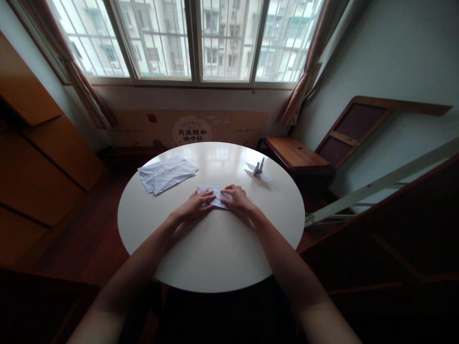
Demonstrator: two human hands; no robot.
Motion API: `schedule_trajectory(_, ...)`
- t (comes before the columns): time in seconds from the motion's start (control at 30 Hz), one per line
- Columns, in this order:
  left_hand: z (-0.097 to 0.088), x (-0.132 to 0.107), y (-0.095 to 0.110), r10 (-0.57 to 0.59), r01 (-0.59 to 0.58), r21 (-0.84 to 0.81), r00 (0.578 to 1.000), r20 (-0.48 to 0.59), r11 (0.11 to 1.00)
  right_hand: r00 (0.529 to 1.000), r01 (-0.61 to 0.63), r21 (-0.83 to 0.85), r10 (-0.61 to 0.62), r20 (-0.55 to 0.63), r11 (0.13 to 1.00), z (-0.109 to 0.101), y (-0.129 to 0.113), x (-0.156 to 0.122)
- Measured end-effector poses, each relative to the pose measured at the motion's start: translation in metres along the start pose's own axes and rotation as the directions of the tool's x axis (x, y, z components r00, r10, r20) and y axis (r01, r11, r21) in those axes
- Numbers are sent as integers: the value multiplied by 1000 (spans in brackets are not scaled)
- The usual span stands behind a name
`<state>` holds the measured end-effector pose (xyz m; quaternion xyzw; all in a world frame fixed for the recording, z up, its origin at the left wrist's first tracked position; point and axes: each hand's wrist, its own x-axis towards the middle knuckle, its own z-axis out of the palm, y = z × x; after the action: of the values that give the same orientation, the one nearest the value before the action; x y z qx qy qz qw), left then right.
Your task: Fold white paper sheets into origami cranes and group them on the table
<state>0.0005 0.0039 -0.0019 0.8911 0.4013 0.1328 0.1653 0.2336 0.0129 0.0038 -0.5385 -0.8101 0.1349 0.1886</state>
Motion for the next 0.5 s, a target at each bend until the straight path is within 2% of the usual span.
schedule_trajectory(0.3, -2, 0, 4, -23, 22, 31, 1000, 14, 999, 1000, -5, -14, 6, 20, 1000, 0, 1, 1)
schedule_trajectory(0.5, -3, 1, 7, -171, 174, 72, 984, -48, 982, 1000, -2, -23, 2, 27, 1000, 0, 1, 1)
